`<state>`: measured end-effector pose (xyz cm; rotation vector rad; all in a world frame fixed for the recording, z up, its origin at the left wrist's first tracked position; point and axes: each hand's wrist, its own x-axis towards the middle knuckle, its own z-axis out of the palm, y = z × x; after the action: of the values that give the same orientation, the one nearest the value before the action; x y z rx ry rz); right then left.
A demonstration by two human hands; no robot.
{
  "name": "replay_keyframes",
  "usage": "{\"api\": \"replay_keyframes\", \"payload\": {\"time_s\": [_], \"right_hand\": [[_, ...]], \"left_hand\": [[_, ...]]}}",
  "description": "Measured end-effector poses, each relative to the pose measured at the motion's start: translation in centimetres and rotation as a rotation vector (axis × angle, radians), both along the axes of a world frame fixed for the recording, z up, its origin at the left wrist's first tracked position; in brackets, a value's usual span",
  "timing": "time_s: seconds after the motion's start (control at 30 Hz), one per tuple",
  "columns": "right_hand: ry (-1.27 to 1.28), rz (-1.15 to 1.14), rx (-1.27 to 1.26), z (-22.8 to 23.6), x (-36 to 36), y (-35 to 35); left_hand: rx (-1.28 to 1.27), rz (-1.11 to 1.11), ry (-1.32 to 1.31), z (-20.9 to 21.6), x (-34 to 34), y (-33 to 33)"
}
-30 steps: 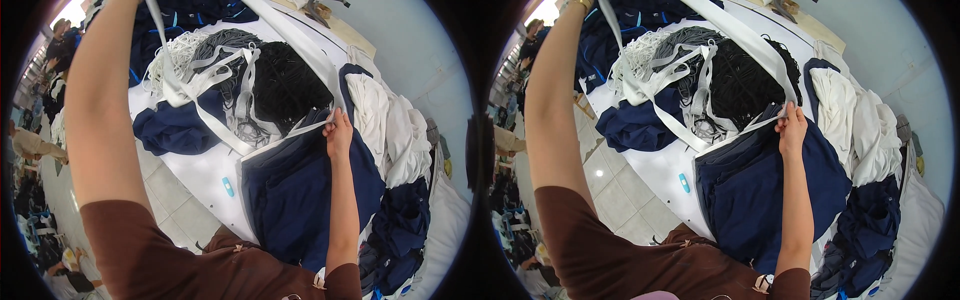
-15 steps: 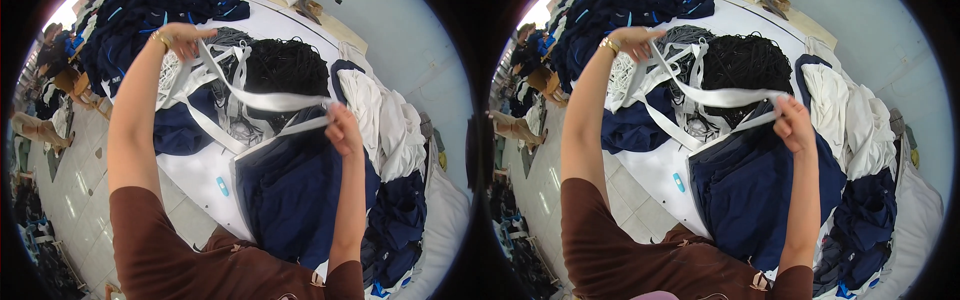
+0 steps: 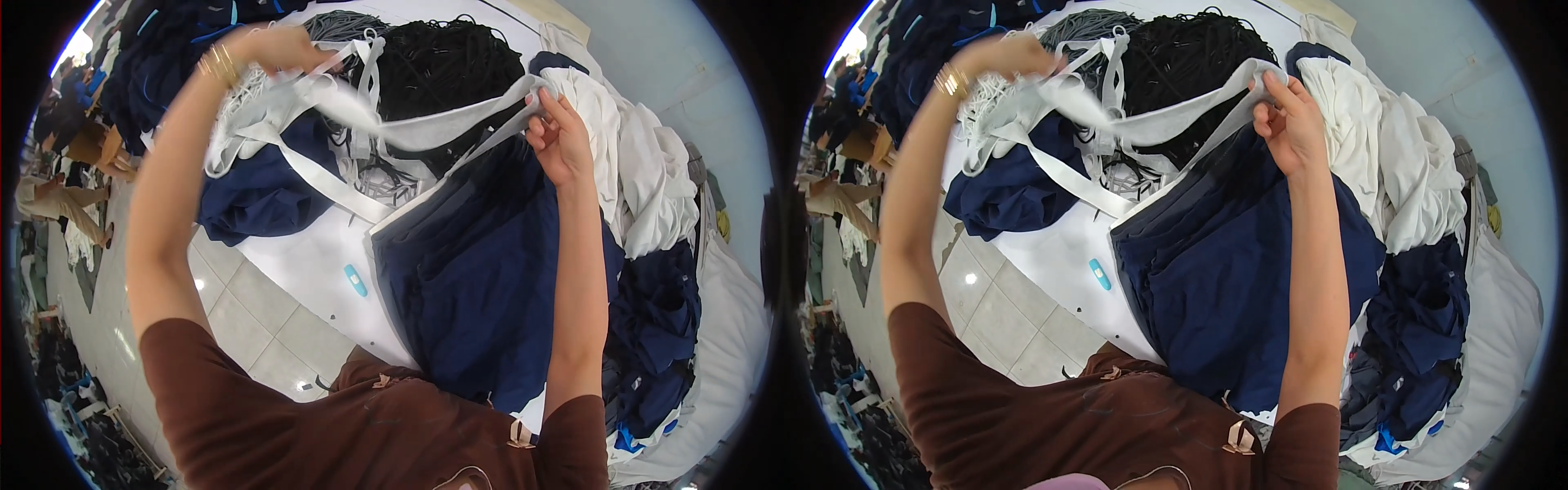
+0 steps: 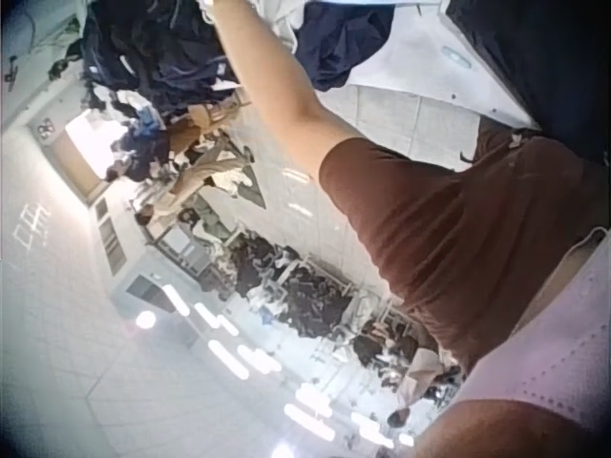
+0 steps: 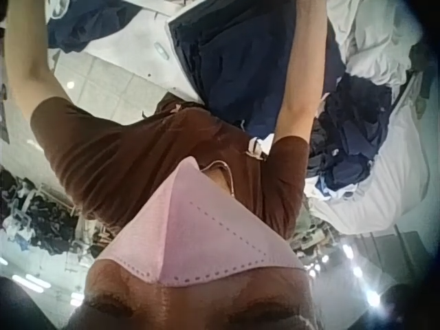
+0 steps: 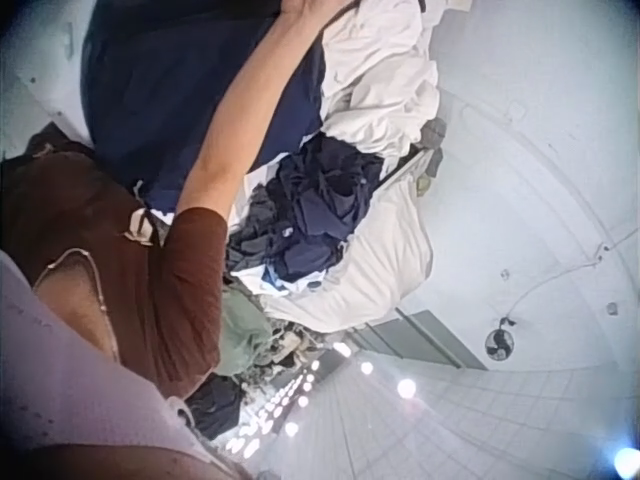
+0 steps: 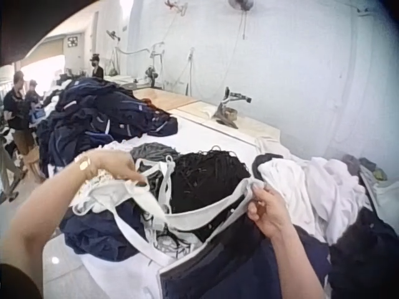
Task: Sorting and bundling blue shorts with fabric strips at a large workbench in a garment factory.
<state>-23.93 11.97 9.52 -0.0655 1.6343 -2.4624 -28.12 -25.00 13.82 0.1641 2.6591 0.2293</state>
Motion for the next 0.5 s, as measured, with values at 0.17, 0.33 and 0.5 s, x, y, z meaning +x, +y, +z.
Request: {"api": "replay_keyframes", "payload": {"time_s": [0.17,0.33,0.5], "right_hand": [[-0.003,-0.039,-0.071,0.2,-1.0,0.1],[0.092,0.02,-0.182,1.7,-3.4,1.4],[0.104,-0.028,-0.073,2.2,-4.7,1.2]], "left_hand": [[0.29,-0.299,-0.052,-16.6,10.6,6.3],[-0.038,-0.304,0.168,-20.4,11.9,7.0],[0.305,0.041,0.746,-9.9,5.6,4.4]]}}
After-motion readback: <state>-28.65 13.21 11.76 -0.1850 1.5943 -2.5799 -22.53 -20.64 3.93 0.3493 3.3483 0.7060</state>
